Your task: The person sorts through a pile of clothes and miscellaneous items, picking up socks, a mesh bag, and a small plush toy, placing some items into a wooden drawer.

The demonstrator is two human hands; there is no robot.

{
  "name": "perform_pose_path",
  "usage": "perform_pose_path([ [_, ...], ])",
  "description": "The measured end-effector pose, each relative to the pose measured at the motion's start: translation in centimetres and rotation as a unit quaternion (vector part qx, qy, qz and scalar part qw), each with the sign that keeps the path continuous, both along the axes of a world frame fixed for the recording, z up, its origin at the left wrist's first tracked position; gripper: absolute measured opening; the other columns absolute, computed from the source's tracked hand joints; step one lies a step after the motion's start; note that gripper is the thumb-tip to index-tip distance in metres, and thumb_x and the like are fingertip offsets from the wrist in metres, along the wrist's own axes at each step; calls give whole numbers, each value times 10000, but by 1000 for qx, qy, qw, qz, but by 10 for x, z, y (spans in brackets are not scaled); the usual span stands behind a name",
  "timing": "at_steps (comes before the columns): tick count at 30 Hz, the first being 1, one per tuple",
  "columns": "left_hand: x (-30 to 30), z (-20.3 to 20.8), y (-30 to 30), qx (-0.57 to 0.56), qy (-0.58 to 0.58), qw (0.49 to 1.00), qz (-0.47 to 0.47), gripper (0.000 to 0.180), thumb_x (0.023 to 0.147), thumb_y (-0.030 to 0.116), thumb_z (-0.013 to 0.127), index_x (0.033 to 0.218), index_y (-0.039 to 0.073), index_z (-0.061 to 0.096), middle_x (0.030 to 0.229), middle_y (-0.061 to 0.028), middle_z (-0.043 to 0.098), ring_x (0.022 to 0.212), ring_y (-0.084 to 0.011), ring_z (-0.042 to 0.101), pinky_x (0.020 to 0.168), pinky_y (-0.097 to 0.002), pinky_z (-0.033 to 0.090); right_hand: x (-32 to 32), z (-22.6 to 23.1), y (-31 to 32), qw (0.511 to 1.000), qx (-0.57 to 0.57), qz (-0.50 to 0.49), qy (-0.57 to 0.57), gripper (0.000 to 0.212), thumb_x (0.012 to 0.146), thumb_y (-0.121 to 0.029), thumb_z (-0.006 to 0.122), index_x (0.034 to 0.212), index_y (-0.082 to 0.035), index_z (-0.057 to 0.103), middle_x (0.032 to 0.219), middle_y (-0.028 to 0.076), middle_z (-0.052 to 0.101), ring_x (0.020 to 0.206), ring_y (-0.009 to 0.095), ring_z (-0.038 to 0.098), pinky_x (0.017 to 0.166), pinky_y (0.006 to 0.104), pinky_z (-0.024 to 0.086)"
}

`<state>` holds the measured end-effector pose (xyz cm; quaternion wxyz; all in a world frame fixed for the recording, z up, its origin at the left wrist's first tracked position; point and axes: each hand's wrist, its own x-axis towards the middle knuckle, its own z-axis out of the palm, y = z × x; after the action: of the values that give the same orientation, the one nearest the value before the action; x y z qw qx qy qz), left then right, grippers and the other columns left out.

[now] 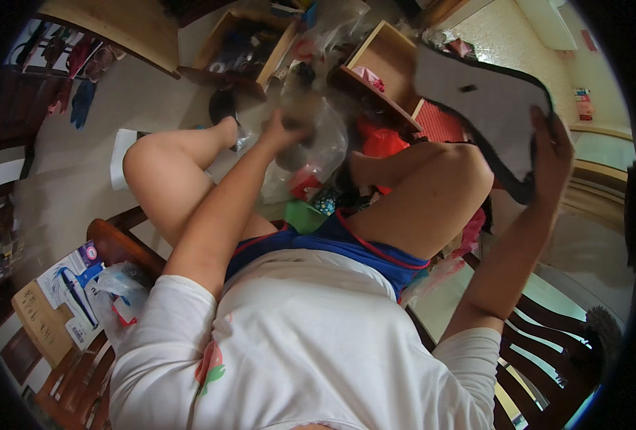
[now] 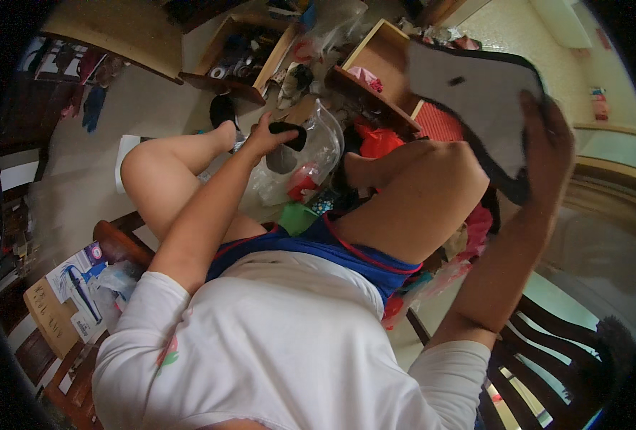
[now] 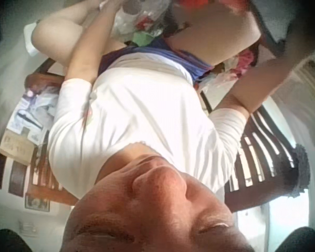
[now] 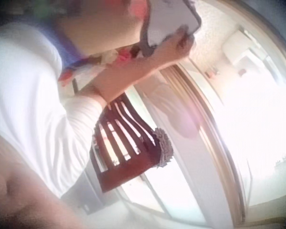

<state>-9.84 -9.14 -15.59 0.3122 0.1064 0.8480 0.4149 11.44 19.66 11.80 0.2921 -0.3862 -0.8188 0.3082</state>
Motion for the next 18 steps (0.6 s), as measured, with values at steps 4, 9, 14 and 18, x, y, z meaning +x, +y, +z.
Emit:
perform_pose_path([
  [4,1,55,17,166,-164,959,-162,682,801,411,645,1312,47,377,1205,-156,506,1068,-272,528,873,-334,439,-32,-32,-15,986,116,120,-30,144,787,-138,661,774,-19,581,708,28,543,636,139,498,582,258,403],
  [9,15,123,30,374,-580,724,-3,732,838,622,424,1257,21,440,1142,-136,565,1087,-281,529,918,-388,431,-59,-34,-110,892,324,308,-61,164,617,-72,634,780,-76,620,825,61,588,751,252,581,633,352,469],
  [14,4,44,26,452,-520,722,62,463,894,376,486,1150,-8,528,1081,-146,612,955,-252,609,877,-386,468,-48,-55,-176,844,205,479,-126,336,682,-101,579,1015,-132,615,909,50,592,795,212,574,668,330,476],
  [18,17,64,4,450,-498,735,103,369,886,278,540,1126,-3,539,1054,-134,621,923,-239,622,844,-373,490,-41,-64,-164,911,4,406,-70,352,719,-23,598,1064,-90,599,883,49,628,793,162,587,708,277,465],
])
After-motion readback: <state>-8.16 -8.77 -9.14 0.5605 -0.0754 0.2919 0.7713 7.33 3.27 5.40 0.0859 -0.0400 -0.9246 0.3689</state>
